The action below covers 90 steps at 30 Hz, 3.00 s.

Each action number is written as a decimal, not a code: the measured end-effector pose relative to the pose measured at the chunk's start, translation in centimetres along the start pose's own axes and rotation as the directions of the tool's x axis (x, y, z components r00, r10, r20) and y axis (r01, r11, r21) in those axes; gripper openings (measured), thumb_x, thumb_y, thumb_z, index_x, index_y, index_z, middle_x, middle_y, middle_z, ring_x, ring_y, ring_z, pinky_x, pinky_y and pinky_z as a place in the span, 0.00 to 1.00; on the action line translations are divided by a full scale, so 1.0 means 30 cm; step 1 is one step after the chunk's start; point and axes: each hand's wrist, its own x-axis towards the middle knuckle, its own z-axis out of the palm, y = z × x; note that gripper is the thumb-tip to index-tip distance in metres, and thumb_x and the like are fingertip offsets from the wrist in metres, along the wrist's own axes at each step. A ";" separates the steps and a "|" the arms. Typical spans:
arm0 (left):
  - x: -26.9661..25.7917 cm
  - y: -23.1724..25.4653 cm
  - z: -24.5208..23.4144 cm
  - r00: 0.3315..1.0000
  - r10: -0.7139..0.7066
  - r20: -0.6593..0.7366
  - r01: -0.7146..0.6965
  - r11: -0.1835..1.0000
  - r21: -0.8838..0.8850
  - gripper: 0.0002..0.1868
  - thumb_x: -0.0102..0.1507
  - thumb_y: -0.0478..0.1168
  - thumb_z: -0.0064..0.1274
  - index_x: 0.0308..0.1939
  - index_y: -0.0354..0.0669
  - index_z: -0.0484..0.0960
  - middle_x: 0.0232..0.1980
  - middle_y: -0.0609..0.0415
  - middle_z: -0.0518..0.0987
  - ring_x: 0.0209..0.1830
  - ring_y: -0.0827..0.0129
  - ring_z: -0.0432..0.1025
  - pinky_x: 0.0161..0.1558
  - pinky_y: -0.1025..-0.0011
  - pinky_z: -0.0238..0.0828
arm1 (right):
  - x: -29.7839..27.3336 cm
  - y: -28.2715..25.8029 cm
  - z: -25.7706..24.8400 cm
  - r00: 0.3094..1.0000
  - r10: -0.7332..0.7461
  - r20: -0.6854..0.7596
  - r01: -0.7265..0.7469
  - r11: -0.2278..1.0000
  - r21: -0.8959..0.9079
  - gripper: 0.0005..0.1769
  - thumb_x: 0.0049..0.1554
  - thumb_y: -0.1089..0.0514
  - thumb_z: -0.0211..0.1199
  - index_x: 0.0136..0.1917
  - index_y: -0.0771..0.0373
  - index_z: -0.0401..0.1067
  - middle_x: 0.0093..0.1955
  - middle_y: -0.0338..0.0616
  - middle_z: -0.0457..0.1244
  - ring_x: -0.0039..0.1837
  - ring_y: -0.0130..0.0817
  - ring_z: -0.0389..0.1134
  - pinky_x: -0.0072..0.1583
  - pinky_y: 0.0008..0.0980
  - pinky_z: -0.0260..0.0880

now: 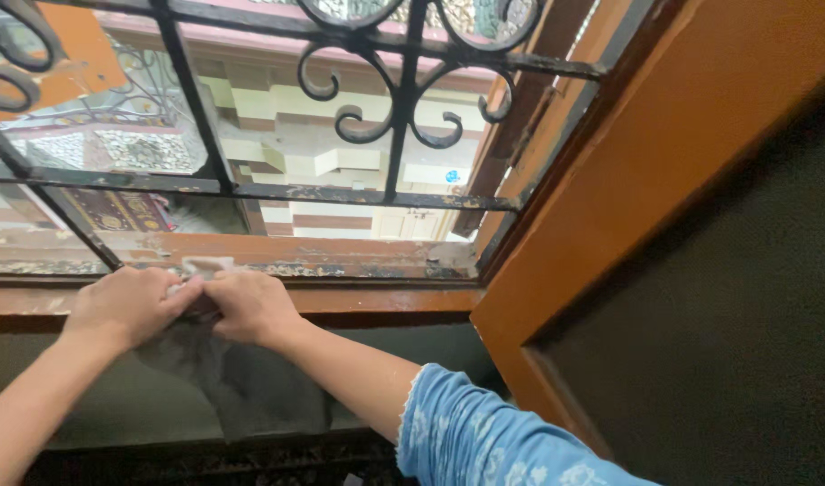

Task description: The person cleans the window frames, metal grilles, and glass panes with a cloth.

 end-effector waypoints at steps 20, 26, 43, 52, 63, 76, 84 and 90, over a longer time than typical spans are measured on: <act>0.483 -0.844 0.169 0.995 0.023 -0.094 -0.077 0.773 -0.630 0.33 0.67 0.57 0.42 0.65 0.32 0.70 0.63 0.27 0.75 0.65 0.42 0.69 0.67 0.52 0.62 | 0.552 -0.453 0.386 0.992 0.092 -0.086 -0.107 0.975 -0.196 0.32 0.55 0.56 0.61 0.71 0.68 0.64 0.71 0.60 0.59 0.77 0.55 0.57 0.74 0.45 0.61; 0.474 -0.738 0.226 0.858 0.342 -0.382 -0.411 0.904 -0.114 0.36 0.68 0.55 0.36 0.75 0.39 0.64 0.76 0.32 0.64 0.70 0.39 0.63 0.67 0.48 0.53 | 0.597 -0.436 0.494 0.986 0.148 -0.072 -0.164 0.836 -0.524 0.48 0.39 0.39 0.67 0.67 0.68 0.65 0.62 0.57 0.62 0.73 0.63 0.56 0.70 0.49 0.53; 0.653 -1.193 0.091 0.995 -0.094 0.026 0.098 0.947 -0.307 0.48 0.64 0.73 0.35 0.69 0.32 0.67 0.78 0.33 0.54 0.75 0.38 0.54 0.69 0.48 0.51 | 0.945 -0.653 0.830 0.969 0.208 -0.134 -0.234 0.947 -0.219 0.33 0.48 0.33 0.62 0.59 0.56 0.75 0.59 0.45 0.68 0.66 0.42 0.65 0.64 0.55 0.63; 0.714 -2.058 0.181 0.971 -0.223 -0.089 0.191 0.942 -0.277 0.56 0.64 0.75 0.44 0.74 0.23 0.67 0.64 0.13 0.73 0.67 0.28 0.70 0.72 0.47 0.65 | 1.347 -1.031 1.279 0.997 0.023 0.071 -0.014 0.991 -0.134 0.55 0.40 0.21 0.62 0.73 0.49 0.62 0.74 0.42 0.60 0.80 0.41 0.54 0.74 0.56 0.53; 0.484 -1.746 -0.019 0.969 -0.245 0.014 0.241 0.938 -0.248 0.59 0.63 0.73 0.42 0.88 0.42 0.48 0.65 0.17 0.72 0.67 0.28 0.68 0.67 0.47 0.64 | 1.215 -0.954 1.101 0.996 -0.043 0.075 0.053 0.988 -0.145 0.32 0.48 0.41 0.64 0.65 0.45 0.66 0.66 0.37 0.65 0.72 0.39 0.63 0.71 0.50 0.63; 0.608 -0.944 0.064 0.856 0.495 -0.148 -0.516 0.827 -0.222 0.42 0.59 0.61 0.48 0.74 0.46 0.67 0.66 0.25 0.69 0.64 0.35 0.66 0.63 0.52 0.61 | 0.761 -0.560 0.694 0.945 -0.156 -0.288 -0.018 0.854 -0.520 0.29 0.54 0.46 0.55 0.65 0.59 0.72 0.67 0.51 0.66 0.67 0.49 0.66 0.68 0.56 0.62; 0.655 -0.568 0.178 0.785 0.606 -0.127 -0.610 0.721 -0.328 0.40 0.62 0.59 0.46 0.76 0.50 0.64 0.71 0.25 0.64 0.72 0.37 0.61 0.70 0.55 0.56 | 0.574 -0.382 0.548 0.984 0.178 -0.015 -0.152 0.786 -0.599 0.28 0.63 0.40 0.52 0.67 0.59 0.72 0.64 0.52 0.68 0.65 0.52 0.69 0.69 0.57 0.62; 0.643 -0.710 0.140 0.909 0.418 -0.013 -0.396 0.851 -0.346 0.48 0.62 0.69 0.44 0.80 0.49 0.59 0.72 0.23 0.64 0.72 0.36 0.61 0.72 0.54 0.56 | 0.659 -0.465 0.592 0.939 0.291 -0.182 -0.343 0.771 -0.537 0.44 0.51 0.32 0.53 0.72 0.61 0.63 0.70 0.62 0.60 0.75 0.67 0.53 0.69 0.66 0.48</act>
